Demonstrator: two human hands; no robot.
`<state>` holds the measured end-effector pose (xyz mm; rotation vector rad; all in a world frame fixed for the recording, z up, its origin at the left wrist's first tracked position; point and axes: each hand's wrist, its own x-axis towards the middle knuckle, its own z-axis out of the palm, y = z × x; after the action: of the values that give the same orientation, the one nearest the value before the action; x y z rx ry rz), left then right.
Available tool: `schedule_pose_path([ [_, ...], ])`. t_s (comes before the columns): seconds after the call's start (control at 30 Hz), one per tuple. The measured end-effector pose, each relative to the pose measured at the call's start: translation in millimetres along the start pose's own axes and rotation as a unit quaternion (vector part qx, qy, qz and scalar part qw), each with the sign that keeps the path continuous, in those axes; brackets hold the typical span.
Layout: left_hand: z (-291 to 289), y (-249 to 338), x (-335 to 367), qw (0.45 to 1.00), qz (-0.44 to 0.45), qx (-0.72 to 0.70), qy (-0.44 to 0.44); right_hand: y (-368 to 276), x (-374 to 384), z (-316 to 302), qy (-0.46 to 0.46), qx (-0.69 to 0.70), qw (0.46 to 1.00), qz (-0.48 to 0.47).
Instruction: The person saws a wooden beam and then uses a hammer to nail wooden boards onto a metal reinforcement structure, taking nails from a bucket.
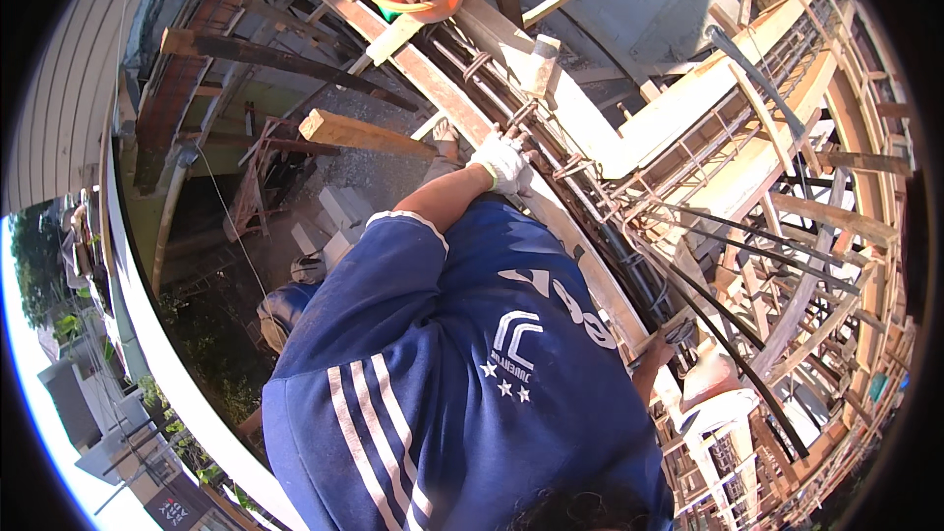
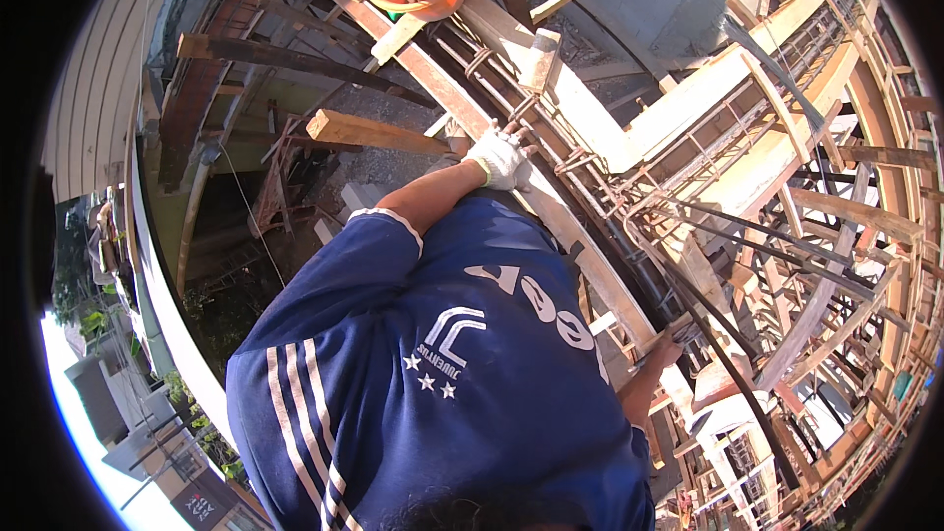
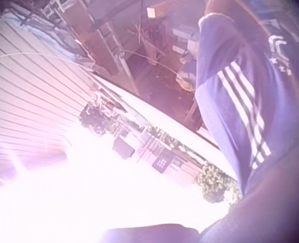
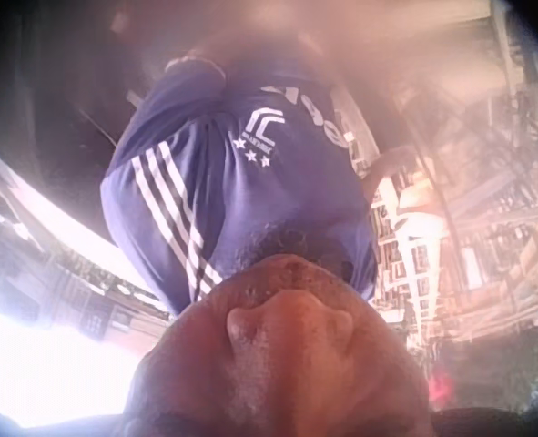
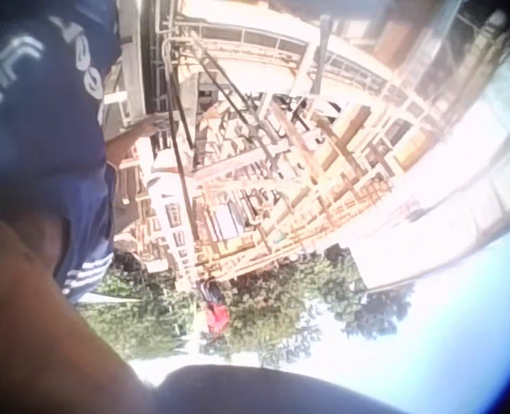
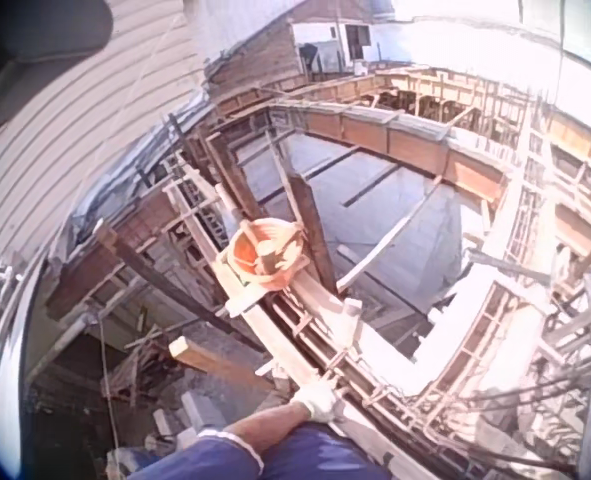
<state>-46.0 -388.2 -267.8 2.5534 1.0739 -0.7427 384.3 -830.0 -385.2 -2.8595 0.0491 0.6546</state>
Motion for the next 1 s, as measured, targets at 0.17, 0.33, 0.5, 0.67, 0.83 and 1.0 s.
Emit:
schedule_pose_path([
  [0.17,-13.5,-44.8,29.2,0.996,0.077,0.050,-0.023,-9.7,-27.7,4.0,0.055,0.031,0.996,-0.057],
  [0.33,5.1,-69.2,55.4,0.979,0.198,0.040,-0.022,-9.5,-45.5,18.3,0.151,0.081,0.976,-0.132],
  [0.5,2.9,-86.4,85.5,0.950,0.293,0.023,-0.102,22.9,-147.2,25.1,0.307,-0.050,0.948,-0.071],
  [0.67,-37.6,-146.9,100.0,0.937,0.267,-0.162,-0.158,-144.8,-305.2,58.7,0.073,0.113,0.986,0.095],
  [0.83,-93.9,-128.9,98.2,0.916,0.311,-0.217,-0.130,-295.6,-332.1,116.2,-0.004,0.231,0.972,-0.041],
  [1.0,-125.5,-75.0,123.8,0.925,0.320,-0.188,-0.085,-385.8,-299.4,146.8,0.029,0.172,0.970,-0.167],
])
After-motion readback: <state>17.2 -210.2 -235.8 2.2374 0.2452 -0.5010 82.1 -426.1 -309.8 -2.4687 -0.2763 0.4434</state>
